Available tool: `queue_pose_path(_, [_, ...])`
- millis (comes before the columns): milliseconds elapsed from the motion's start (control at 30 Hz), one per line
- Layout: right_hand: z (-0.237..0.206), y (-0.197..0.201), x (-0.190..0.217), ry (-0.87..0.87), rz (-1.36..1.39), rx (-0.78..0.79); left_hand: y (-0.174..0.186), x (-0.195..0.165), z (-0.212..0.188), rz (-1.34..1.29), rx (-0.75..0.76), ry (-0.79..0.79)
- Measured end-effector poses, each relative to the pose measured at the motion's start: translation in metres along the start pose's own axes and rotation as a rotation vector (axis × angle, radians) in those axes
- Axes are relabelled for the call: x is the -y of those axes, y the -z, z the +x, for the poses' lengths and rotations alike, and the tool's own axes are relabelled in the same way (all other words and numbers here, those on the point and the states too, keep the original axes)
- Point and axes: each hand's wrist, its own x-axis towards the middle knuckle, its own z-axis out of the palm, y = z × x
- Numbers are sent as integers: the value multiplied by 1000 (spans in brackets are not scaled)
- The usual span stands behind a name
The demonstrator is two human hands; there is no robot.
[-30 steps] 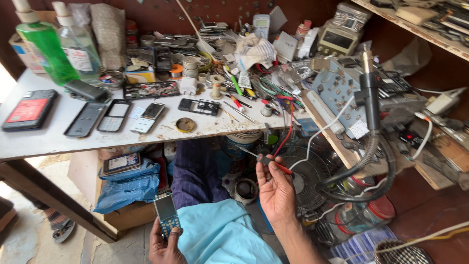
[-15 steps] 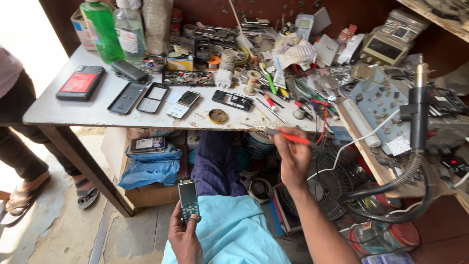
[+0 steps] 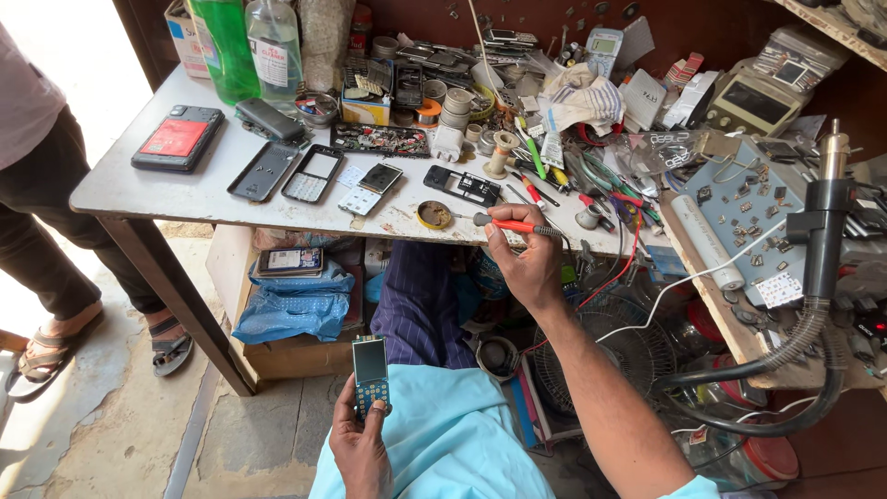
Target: The person sits at a cluttered repair bench, picks up a small feature phone, and works on it with a thin metal probe tool, pressing its keypad and prying at its parts. They then set the phone down and pick up a red-handled screwdriver from the bench.
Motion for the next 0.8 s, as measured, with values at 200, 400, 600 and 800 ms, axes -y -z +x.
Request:
queue_pose_path(200, [3,-1,8,75,-112,29,0,2,0,-8,-4,29])
queue_pose_path(400, [10,-3,12,115,-187,71,-2,-1,-1,9,-6,28])
queue_pose_path(600, [15,-5,14,41,-199,121,-4,-6,-2,26,-11,26])
queue_pose_path(800, [19,-4,19,69,-220,129,-5,-7,-2,50,-31,28])
